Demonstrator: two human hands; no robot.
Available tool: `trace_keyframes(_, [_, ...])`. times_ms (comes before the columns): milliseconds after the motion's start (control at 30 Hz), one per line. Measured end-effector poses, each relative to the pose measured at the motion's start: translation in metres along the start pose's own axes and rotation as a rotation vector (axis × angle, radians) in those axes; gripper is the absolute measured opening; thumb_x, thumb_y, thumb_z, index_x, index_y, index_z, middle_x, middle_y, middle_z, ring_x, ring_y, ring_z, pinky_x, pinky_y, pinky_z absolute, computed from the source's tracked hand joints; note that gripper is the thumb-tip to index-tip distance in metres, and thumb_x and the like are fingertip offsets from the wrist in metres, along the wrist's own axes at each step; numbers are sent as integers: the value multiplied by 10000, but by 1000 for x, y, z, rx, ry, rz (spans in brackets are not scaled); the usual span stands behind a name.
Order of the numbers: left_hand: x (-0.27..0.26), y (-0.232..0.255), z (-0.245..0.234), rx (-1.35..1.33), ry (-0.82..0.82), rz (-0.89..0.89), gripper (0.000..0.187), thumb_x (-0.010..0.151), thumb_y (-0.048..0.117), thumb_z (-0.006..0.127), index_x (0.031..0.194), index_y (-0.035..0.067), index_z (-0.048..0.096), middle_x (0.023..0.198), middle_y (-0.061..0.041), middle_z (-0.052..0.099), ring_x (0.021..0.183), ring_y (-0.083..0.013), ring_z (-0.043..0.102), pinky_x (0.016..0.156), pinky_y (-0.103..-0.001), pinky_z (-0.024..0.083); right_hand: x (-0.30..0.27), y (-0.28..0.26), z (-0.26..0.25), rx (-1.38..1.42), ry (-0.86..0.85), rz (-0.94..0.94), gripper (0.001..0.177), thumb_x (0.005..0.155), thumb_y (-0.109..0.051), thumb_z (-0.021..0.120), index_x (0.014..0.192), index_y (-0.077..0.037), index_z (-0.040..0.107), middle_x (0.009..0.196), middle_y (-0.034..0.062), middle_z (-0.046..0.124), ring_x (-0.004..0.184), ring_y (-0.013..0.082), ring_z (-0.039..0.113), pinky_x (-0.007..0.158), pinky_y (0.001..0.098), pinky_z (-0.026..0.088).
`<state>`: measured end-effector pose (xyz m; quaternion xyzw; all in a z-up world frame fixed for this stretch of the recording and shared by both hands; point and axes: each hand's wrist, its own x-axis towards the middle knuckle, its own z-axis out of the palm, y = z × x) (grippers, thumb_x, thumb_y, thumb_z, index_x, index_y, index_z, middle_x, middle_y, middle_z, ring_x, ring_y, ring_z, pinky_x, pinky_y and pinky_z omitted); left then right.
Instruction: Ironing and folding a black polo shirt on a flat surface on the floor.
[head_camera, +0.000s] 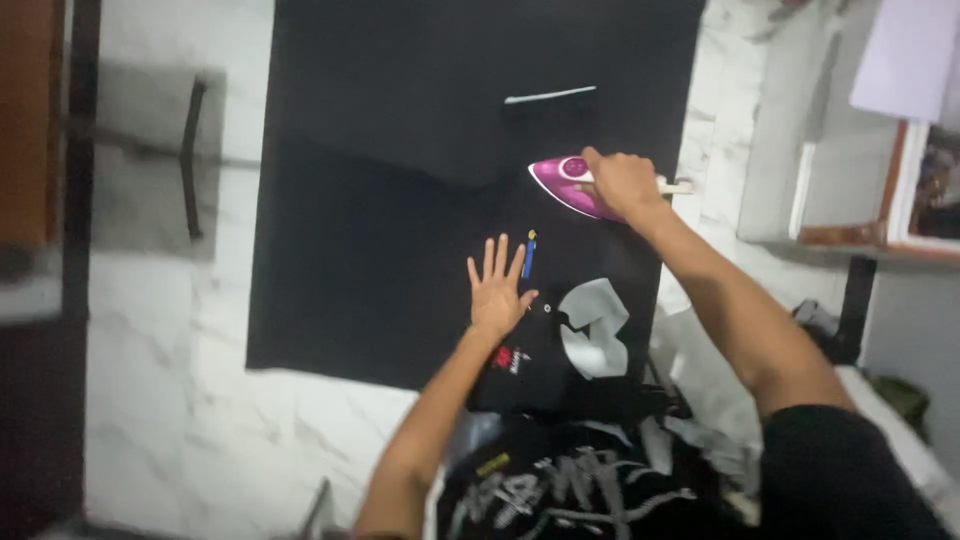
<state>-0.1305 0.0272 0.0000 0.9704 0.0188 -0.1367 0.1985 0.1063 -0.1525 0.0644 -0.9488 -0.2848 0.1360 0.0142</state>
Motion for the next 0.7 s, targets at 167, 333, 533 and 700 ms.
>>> trace_keyframes(167, [5, 3, -4, -7, -1, -23, 949, 836, 455, 772, 1604, 149, 306, 1689, -193, 138, 1558, -412, 90, 1172, -715, 157, 13, 10, 14, 67, 155, 37, 488, 873, -481, 760, 1130, -91, 619, 799, 199, 731, 780, 404, 742, 649, 511, 585])
trace_keyframes(333, [6, 6, -8, 15, -40, -45, 954, 831, 448, 777, 1605, 155, 301, 1685, -196, 126, 1551, -413, 83, 1169, -719, 162, 47, -7, 8, 152, 140, 166, 505, 899, -461, 775, 1122, -43, 601, 852, 224, 735, 800, 408, 750, 681, 525, 592])
trace_keyframes(533, [5, 9, -19, -1, -64, -54, 952, 812, 433, 801, 1594, 160, 330, 1685, -183, 151, 1554, -403, 113, 1171, -709, 186, 34, -4, 3, 118, 107, 41, 422, 899, -366, 772, 1132, -58, 601, 817, 222, 736, 791, 418, 745, 704, 522, 593])
trace_keyframes(700, [7, 9, -15, 24, -67, -58, 967, 790, 430, 821, 1586, 156, 345, 1668, -190, 172, 1541, -411, 138, 1155, -714, 213, 18, -11, -10, 159, 66, 144, 494, 967, -445, 733, 1144, -6, 592, 800, 250, 721, 789, 423, 751, 699, 515, 599])
